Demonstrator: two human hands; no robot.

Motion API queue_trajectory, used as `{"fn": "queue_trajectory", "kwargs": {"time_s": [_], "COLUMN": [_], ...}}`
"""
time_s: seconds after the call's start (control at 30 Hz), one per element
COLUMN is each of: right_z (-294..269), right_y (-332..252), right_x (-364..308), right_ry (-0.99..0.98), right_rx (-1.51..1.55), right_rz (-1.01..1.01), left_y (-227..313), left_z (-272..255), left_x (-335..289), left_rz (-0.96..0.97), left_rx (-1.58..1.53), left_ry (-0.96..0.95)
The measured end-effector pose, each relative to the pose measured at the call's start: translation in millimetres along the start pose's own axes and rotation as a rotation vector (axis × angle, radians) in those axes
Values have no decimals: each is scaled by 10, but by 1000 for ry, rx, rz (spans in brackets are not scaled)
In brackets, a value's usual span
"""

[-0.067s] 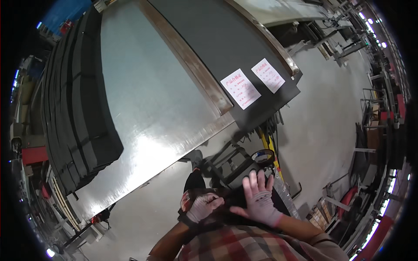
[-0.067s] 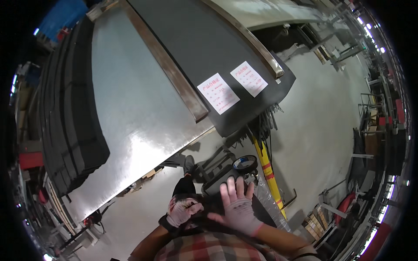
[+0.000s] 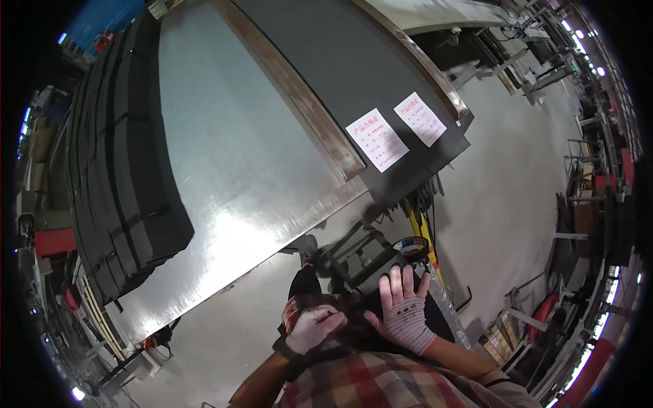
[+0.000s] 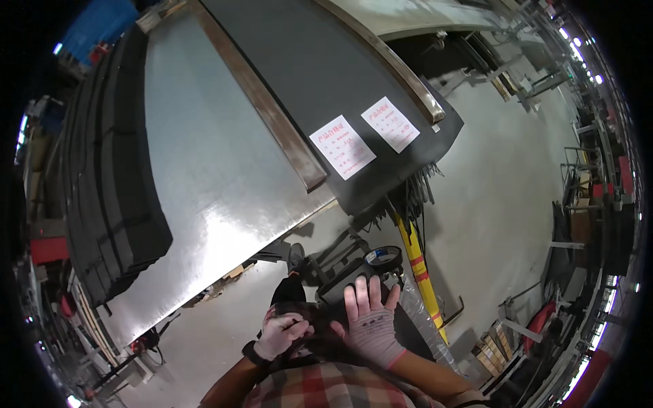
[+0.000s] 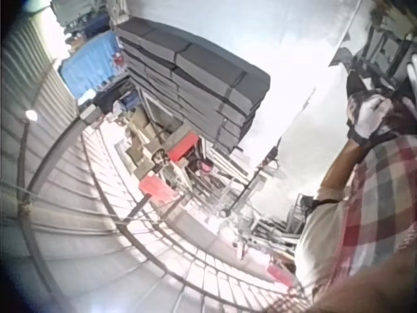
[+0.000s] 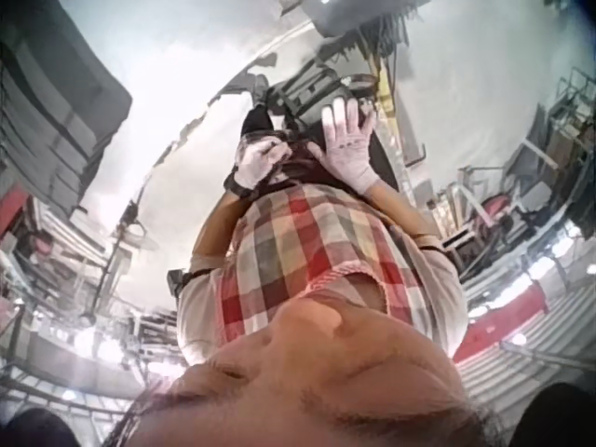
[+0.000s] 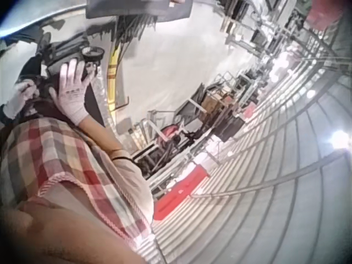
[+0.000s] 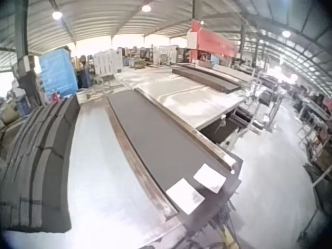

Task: Applying adhesive tape to the edges of rectangular manufactured components at a factory workstation.

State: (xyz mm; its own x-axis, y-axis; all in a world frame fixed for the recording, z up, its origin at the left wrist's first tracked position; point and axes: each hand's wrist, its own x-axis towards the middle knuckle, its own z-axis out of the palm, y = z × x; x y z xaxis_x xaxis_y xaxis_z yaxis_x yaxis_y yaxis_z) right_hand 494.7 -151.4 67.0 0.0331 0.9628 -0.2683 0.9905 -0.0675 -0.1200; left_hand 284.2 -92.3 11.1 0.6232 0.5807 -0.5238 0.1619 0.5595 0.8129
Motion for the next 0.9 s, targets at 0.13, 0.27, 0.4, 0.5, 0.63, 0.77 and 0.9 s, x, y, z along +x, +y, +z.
{"fn": "queue_trajectory", "kwargs": {"time_s": [0.13,0.27,0.4,0.5,0.63,0.77,0.9], "right_z": [35,57,75,58,29,98,100], "right_y": [-2,-55,-33,-58,-73,-64,-127], "right_x": [33,85,85,90,169,104,79], "right_ry": [-22,-39,-41,-42,-1,-43,-34], "right_rx": [-19,0,11,18,-4,-7,35], "right_rz": [5,-6,-25,-37,-5,-9,-54], "left_y": [-69,-442,-866,-1088,-1041,-594,-623], "left_z": [13,144,116,13,-17,630,667], "left_x": [-13,439,765,994,1755,2497,2585], "left_rz": [-111,138,305,259,40,-184,-196], "left_rx": [50,512,352,266,-431,-583,-297], "left_ry": [73,204,182,13,-600,-784,-598]}}
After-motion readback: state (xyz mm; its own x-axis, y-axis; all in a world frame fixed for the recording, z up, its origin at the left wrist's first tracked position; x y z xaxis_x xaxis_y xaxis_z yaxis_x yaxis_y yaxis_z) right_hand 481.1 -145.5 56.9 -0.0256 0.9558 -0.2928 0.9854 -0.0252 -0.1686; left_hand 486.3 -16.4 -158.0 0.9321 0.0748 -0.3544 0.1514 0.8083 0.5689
